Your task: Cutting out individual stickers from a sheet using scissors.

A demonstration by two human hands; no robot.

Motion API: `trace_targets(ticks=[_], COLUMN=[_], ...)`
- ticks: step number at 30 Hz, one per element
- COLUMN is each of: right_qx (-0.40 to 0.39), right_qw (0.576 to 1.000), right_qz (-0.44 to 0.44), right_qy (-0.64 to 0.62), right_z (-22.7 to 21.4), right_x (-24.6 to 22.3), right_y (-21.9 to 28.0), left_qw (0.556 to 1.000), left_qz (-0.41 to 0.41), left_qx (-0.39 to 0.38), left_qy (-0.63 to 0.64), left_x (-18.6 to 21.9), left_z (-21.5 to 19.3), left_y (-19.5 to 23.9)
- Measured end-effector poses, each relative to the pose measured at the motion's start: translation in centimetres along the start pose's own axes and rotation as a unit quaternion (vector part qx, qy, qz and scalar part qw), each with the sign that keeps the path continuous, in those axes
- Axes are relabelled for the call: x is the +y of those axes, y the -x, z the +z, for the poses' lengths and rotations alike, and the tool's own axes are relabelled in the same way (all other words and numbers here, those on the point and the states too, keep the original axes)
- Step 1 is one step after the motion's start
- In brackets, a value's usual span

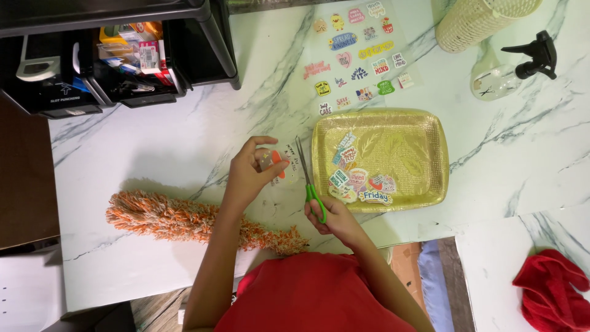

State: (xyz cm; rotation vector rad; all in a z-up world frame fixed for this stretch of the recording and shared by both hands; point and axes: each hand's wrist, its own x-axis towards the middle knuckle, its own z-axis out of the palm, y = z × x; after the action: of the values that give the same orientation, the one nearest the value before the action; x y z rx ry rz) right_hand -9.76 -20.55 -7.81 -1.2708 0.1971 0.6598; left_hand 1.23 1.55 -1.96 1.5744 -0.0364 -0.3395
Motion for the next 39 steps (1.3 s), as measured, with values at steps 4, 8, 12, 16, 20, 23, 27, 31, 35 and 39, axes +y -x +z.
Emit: trace_targets(ticks=[4,8,12,16,20,23,27,31,35,39], right_qx=[0.042,0.071,0.102,0.129,0.188,0.208,0.229,0.213,0.192,0.166], right_qw=[0.998,0.996,0.994,0.990,0.981,0.976,0.970,0.963,0.933,0.929], right_qz=[0.019,0.019,0.018,-0.010,-0.038,-0.055,-0.054,-0.053,-0.131,-0.102], right_qy=[0.042,0.040,0.038,0.056,0.036,0.030,0.065,0.157,0.275,0.314], right_z=[-0.3,-0.8,-1.3,-2.1,-4.1,-4.9,-4.8,-4.0,-3.1,-0.2], right_x=[0.1,0.3,0.1,-0.4,0.9,1.4,1.3,1.2,1.2,-2.4], right_y=[-0.1,0.3,1.0,2.0,2.8,3.2,3.4,2.7,1.2,0.9], left_qw=[0.999,0.997,0.995,0.996,0.976,0.963,0.941,0.978,0.965,0.982], left_qz=[0.000,0.059,0.066,-0.009,0.031,0.104,0.262,0.060,0.023,0.022], left_qx=[-0.002,-0.035,-0.060,-0.083,-0.146,-0.188,-0.141,-0.200,-0.259,-0.182], left_qy=[-0.050,-0.023,-0.050,-0.036,-0.161,-0.161,-0.161,-0.024,-0.042,-0.045], left_x=[-2.6,-4.0,-4.9,-3.3,-4.9,-6.4,-6.7,-7.5,-6.1,-6.5], left_z=[0.0,0.8,2.2,4.9,7.9,10.1,10.7,8.8,7.8,6.7], left_y=[-1.0,-2.3,-3.6,-4.3,-5.0,-5.1,-5.0,-3.7,-0.4,2.5])
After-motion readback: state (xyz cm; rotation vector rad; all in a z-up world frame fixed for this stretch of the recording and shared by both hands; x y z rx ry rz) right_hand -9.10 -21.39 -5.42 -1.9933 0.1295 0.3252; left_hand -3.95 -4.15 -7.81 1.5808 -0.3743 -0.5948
